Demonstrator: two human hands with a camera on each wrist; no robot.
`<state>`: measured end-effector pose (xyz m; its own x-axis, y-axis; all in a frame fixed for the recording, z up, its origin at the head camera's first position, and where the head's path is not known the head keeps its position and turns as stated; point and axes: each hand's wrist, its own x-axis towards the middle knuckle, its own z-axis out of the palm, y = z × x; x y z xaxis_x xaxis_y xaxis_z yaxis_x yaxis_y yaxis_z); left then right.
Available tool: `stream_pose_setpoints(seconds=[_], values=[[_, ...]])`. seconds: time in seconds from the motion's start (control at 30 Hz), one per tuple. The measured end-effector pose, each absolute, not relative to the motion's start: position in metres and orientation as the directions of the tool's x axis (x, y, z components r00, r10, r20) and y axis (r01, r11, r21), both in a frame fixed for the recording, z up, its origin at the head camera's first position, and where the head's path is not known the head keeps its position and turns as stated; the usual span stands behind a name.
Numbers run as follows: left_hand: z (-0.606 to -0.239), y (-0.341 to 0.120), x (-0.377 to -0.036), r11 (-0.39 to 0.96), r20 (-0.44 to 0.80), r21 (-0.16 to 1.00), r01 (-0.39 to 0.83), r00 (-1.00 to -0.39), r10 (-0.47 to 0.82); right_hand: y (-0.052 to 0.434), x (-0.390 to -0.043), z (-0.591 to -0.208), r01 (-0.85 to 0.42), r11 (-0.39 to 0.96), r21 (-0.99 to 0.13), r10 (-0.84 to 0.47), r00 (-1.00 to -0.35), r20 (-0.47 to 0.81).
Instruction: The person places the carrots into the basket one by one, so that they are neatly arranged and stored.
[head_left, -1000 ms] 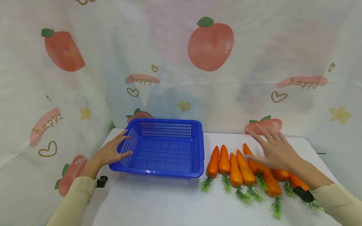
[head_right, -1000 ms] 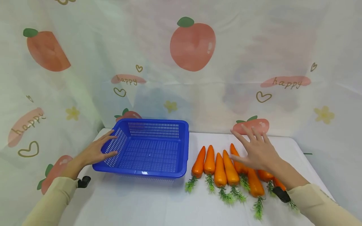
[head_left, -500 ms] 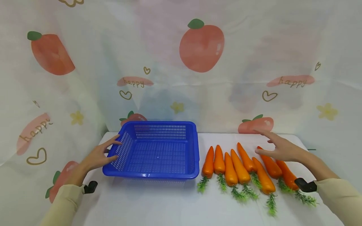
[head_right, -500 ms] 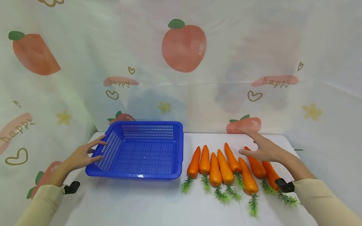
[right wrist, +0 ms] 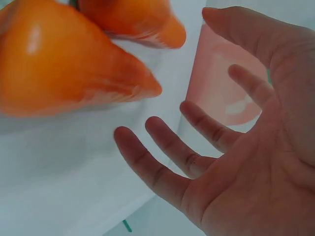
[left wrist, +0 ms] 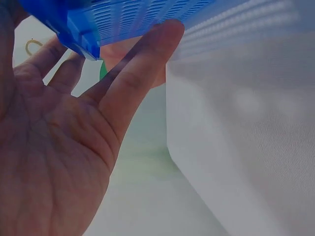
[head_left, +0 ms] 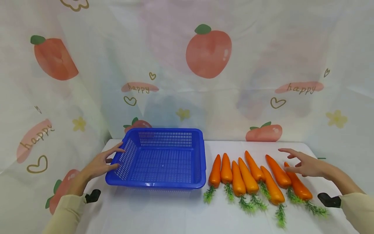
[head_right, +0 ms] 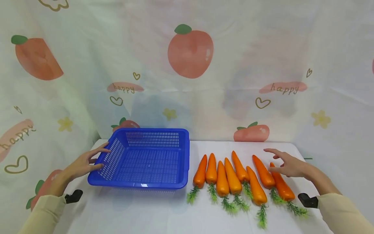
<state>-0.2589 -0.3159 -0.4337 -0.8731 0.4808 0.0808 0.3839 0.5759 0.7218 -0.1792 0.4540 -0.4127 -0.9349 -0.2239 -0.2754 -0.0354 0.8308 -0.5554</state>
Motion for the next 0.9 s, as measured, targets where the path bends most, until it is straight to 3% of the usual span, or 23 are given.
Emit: stream_pose_setpoints(seconds=[0.4, 0.9], values=[[-0.444, -0.319, -0.256, 0.46, 0.093, 0.823, 0.334, -0.877, 0.472, 0.468, -0.168, -0.424, 0.218, 0.771, -0.598, -0.153, -0.848, -0.507], [-0.449, -0.319, -0.254, 0.385, 0.09, 0.877, 0.286, -0.887, 0.453, 0.469, -0.164, -0.438, 0.246, 0.776, -0.58, -0.117, -0.848, -0.517]])
